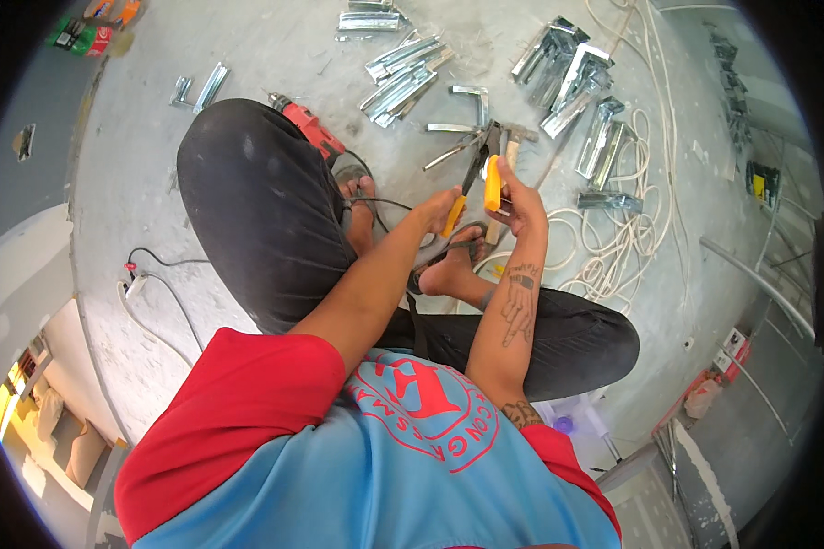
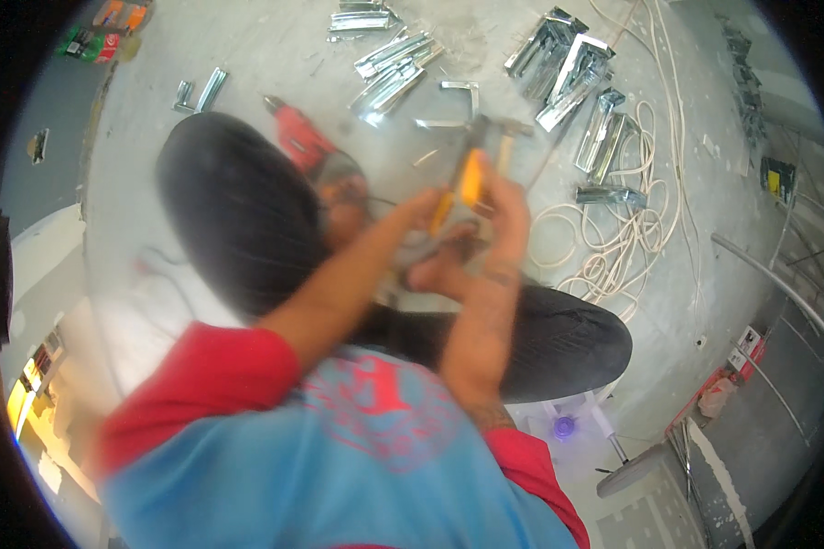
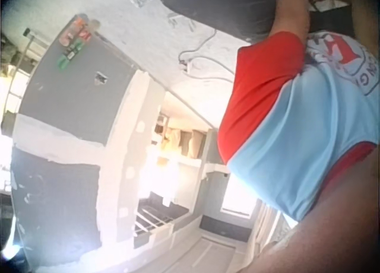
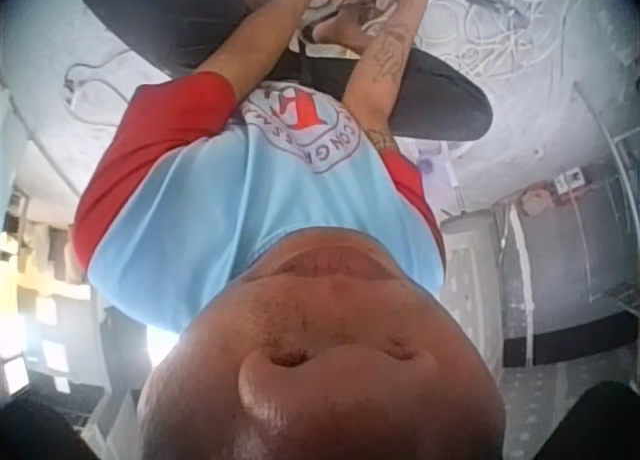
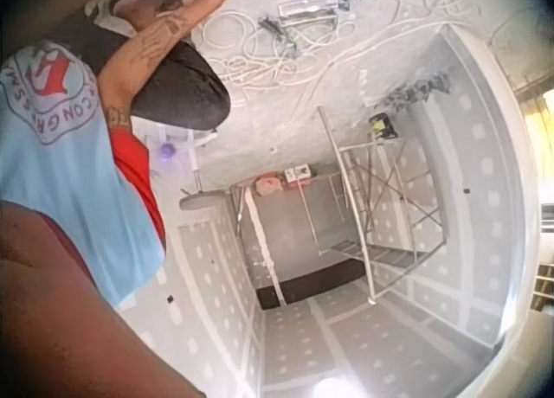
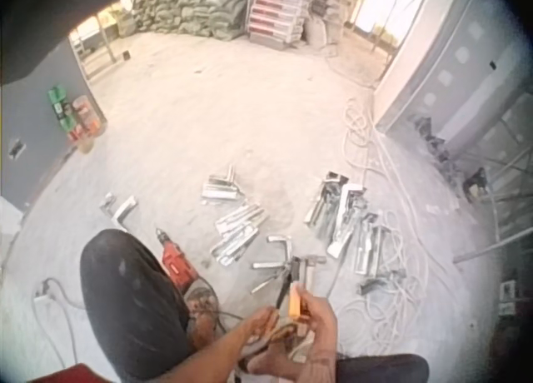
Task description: The person is assembling a metal frame by connecting L-shaped and straight metal components using a drill, a rivet tool, and a clamp.
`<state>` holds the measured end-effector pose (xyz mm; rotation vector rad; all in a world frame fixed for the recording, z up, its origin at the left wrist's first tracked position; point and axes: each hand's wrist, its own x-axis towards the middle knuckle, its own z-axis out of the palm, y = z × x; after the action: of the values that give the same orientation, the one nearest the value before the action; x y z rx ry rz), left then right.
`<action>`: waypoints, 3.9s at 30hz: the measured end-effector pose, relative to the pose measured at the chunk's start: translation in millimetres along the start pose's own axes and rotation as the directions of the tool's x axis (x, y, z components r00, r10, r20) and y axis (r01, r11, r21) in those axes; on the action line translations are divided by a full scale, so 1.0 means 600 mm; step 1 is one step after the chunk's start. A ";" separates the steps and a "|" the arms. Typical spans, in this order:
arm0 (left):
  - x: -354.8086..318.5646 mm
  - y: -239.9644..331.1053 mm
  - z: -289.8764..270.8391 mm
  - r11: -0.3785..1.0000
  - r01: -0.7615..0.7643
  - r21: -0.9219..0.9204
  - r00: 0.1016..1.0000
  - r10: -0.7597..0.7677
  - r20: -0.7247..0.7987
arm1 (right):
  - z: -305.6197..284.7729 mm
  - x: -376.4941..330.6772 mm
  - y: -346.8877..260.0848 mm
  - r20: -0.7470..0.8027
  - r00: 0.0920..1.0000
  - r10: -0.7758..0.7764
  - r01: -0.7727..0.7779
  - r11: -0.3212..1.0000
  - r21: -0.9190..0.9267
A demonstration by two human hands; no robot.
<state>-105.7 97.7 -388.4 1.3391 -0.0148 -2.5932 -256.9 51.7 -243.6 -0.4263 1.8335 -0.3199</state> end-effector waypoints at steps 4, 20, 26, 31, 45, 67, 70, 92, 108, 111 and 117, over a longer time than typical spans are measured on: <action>0.015 -0.007 0.003 0.998 -0.067 -0.017 0.996 0.068 0.065 | 0.047 0.020 0.002 -0.052 0.995 0.082 -0.083 0.996 -0.031; -0.085 0.023 0.034 0.994 -0.076 -0.081 0.990 0.085 0.112 | 0.173 0.073 0.049 -0.338 0.925 -0.172 0.083 0.962 -0.261; -0.022 -0.004 -0.002 0.990 -0.040 -0.138 0.999 0.041 0.005 | 0.149 0.067 0.077 -0.363 0.846 -0.392 0.133 0.813 -0.567; 0.014 -0.018 -0.012 0.980 -0.018 -0.196 0.996 0.034 0.080 | 0.031 0.030 -0.002 0.001 0.998 -0.068 0.068 0.991 -0.119; -0.018 -0.004 -0.002 0.997 -0.054 -0.062 0.993 0.060 0.103 | 0.136 0.101 0.080 -0.209 0.970 -0.122 0.106 0.991 -0.085; -0.017 0.005 -0.004 0.988 -0.033 -0.152 0.984 0.058 0.167 | 0.075 0.032 0.028 -0.026 0.997 -0.070 0.068 0.995 -0.069; -0.020 0.001 -0.001 0.985 -0.096 -0.144 0.986 0.113 0.119 | 0.140 0.114 0.092 -0.082 0.996 -0.029 0.047 0.973 0.226; 0.020 -0.011 -0.022 0.984 -0.091 -0.154 0.987 0.110 0.114 | 0.017 -0.019 -0.019 0.132 0.990 -0.056 0.020 0.966 0.256; 0.011 -0.011 -0.027 0.954 -0.088 -0.287 0.993 0.062 -0.101 | 0.153 0.187 0.141 -0.215 0.957 -0.194 0.221 0.969 0.110; 0.032 -0.029 -0.031 0.970 -0.106 -0.220 0.990 0.082 -0.113 | 0.163 0.187 0.148 -0.383 0.900 -0.208 0.223 0.975 -0.007; 0.066 -0.049 -0.047 0.980 -0.129 -0.153 0.992 0.126 -0.032 | 0.169 0.153 0.164 -0.540 0.826 -0.162 0.248 0.964 0.090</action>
<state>-111.0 120.9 -440.0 1.2682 0.0985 -2.4192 -196.9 98.8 -393.6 -0.4566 2.2827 -0.7937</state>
